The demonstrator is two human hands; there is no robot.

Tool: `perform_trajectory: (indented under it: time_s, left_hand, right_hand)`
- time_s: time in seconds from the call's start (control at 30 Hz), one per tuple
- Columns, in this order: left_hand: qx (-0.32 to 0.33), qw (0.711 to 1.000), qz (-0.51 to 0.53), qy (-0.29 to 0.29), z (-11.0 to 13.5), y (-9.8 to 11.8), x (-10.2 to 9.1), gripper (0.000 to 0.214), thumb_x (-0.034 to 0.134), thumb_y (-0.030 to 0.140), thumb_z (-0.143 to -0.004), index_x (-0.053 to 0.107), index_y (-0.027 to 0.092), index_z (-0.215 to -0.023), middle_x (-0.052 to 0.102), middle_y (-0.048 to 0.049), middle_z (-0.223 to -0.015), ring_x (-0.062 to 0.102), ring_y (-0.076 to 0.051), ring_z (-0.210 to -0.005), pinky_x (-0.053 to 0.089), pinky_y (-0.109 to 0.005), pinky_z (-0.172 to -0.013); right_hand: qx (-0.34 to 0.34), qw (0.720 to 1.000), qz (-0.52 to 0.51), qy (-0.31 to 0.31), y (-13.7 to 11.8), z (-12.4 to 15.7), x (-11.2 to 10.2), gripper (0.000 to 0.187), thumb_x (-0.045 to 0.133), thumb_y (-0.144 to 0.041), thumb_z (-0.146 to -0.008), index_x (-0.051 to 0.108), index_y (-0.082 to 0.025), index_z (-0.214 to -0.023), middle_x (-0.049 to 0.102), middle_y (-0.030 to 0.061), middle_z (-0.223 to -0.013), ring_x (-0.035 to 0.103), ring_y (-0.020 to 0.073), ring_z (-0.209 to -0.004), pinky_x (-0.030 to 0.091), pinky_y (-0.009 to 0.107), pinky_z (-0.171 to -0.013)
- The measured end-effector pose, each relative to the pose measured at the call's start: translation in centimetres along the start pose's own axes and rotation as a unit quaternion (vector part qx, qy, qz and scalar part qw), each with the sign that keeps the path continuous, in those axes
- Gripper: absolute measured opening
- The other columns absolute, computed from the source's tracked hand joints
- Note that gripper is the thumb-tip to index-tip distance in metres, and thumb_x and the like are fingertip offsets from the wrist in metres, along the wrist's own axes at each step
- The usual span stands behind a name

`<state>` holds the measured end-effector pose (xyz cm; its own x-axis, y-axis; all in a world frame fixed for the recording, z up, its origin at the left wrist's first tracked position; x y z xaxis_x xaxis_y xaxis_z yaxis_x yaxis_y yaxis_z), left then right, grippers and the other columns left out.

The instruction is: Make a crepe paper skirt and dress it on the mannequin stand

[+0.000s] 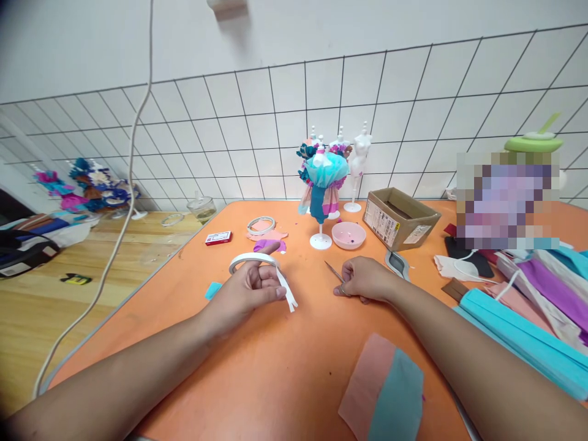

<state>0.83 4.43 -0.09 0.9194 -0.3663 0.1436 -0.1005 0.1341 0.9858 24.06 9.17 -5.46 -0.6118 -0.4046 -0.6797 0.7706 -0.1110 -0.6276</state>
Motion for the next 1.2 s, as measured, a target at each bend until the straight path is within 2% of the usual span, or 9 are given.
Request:
perform_trajectory:
  time_s: [0.13, 0.37, 0.57, 0.63, 0.7, 0.83, 0.93, 1.1, 1.2]
  left_hand:
    - [-0.001, 1.000, 0.003, 0.000, 0.0, 0.0, -0.1, 0.101, 0.073, 0.012, -0.069, 0.011, 0.028, -0.147, 0.059, 0.0012, -0.086, 0.063, -0.012, -0.074, 0.049, -0.032, -0.078]
    - [0.007, 1.000, -0.001, 0.002, 0.1, 0.1, -0.1, 0.101, 0.073, 0.012, -0.069, 0.011, 0.028, -0.147, 0.059, 0.0016, -0.085, 0.062, -0.011, -0.073, 0.049, -0.030, -0.076]
    - [0.002, 1.000, -0.001, -0.003, 0.0, 0.1, -0.1, 0.101, 0.072, 0.012, -0.070, 0.009, 0.028, -0.147, 0.061, 0.0005, -0.087, 0.064, -0.014, -0.075, 0.049, -0.032, -0.078]
    - [0.005, 1.000, -0.001, -0.004, -0.1, 0.1, -0.1, 0.101, 0.072, 0.012, -0.070, 0.009, 0.028, -0.147, 0.061, 0.0010, -0.086, 0.064, -0.013, -0.075, 0.049, -0.032, -0.078]
    - [0.009, 1.000, -0.001, -0.003, -0.1, 0.1, -0.2, 0.100, 0.072, 0.012, -0.071, 0.009, 0.029, -0.147, 0.061, 0.0014, -0.085, 0.064, -0.013, -0.074, 0.049, -0.031, -0.078]
    - [0.011, 1.000, -0.006, 0.000, -0.2, 0.1, -0.4, 0.100, 0.072, 0.013, -0.071, 0.010, 0.027, -0.147, 0.062, 0.0005, -0.086, 0.064, -0.013, -0.075, 0.049, -0.032, -0.078]
    - [0.005, 1.000, -0.005, -0.001, -0.3, -0.2, -0.5, 0.100, 0.073, 0.013, -0.070, 0.010, 0.027, -0.147, 0.062, 0.0001, -0.086, 0.065, -0.014, -0.076, 0.049, -0.033, -0.080]
    - [0.006, 1.000, -0.003, 0.002, -0.5, -0.3, -0.5, 0.098, 0.073, 0.015, -0.070, 0.013, 0.027, -0.147, 0.062, 0.0001, -0.086, 0.065, -0.016, -0.077, 0.049, -0.035, -0.081]
    - [0.006, 1.000, 0.001, 0.002, -0.4, -0.3, -0.5, 0.099, 0.074, 0.015, -0.068, 0.014, 0.027, -0.147, 0.064, 0.0003, -0.084, 0.066, -0.017, -0.077, 0.049, -0.036, -0.081]
  right_hand:
    - [-0.004, 0.996, -0.059, -0.061, 0.1, 0.1, 0.2, 0.041, 0.077, -0.036, -0.062, 0.040, -0.021, -0.070, 0.048, -0.0084, -0.047, 0.053, 0.0091, -0.041, 0.034, 0.017, -0.039]
    - [0.028, 0.992, -0.093, -0.084, 0.4, 0.1, 0.2, 0.052, 0.082, -0.040, -0.055, 0.037, -0.022, -0.072, 0.052, -0.0067, -0.047, 0.057, 0.0127, -0.045, 0.042, 0.020, -0.043]
    - [0.003, 0.984, -0.125, -0.126, -0.4, 0.8, 0.3, 0.041, 0.077, -0.038, -0.064, 0.042, -0.020, -0.074, 0.066, 0.0019, -0.067, 0.062, 0.0142, -0.057, 0.045, 0.022, -0.050]
    - [0.003, 0.992, -0.074, -0.106, -0.7, 1.0, 0.2, 0.033, 0.072, -0.038, -0.068, 0.045, -0.020, -0.074, 0.066, 0.0017, -0.066, 0.061, 0.0142, -0.056, 0.042, 0.023, -0.048]
    - [-0.022, 0.998, 0.022, -0.048, -1.2, 1.3, -0.3, 0.025, 0.066, -0.039, -0.071, 0.050, -0.020, -0.074, 0.064, 0.0005, -0.066, 0.060, 0.0147, -0.058, 0.038, 0.023, -0.048]
    - [-0.069, 0.971, 0.207, 0.100, -2.3, 2.3, -1.5, 0.027, 0.065, -0.046, -0.069, 0.063, -0.026, -0.087, 0.064, 0.0000, -0.082, 0.060, 0.0194, -0.075, 0.036, 0.026, -0.054]
    - [-0.095, 0.967, 0.216, 0.093, -2.2, 2.3, -0.8, 0.033, 0.062, -0.045, -0.072, 0.062, -0.026, -0.099, 0.062, 0.0020, -0.095, 0.059, 0.0205, -0.085, 0.040, 0.028, -0.064]
    - [-0.102, 0.966, 0.228, 0.071, -1.8, 1.5, 0.4, 0.014, 0.062, -0.034, -0.073, 0.063, -0.022, -0.079, 0.059, 0.0044, -0.093, 0.057, 0.0205, -0.087, 0.041, 0.027, -0.067]
    - [-0.104, 0.964, 0.225, 0.098, -2.0, 1.7, -0.1, 0.017, 0.065, -0.034, -0.071, 0.064, -0.022, -0.083, 0.059, 0.0046, -0.097, 0.057, 0.0206, -0.089, 0.041, 0.027, -0.069]
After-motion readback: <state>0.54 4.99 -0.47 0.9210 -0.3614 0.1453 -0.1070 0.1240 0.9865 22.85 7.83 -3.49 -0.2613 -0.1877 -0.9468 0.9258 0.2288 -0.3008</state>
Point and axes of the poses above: each hand's wrist, its own z-axis away from the middle knuckle, its own x-axis out of the palm, y = z × x, the point moved 5 cm from there along -z, towards the middle knuckle
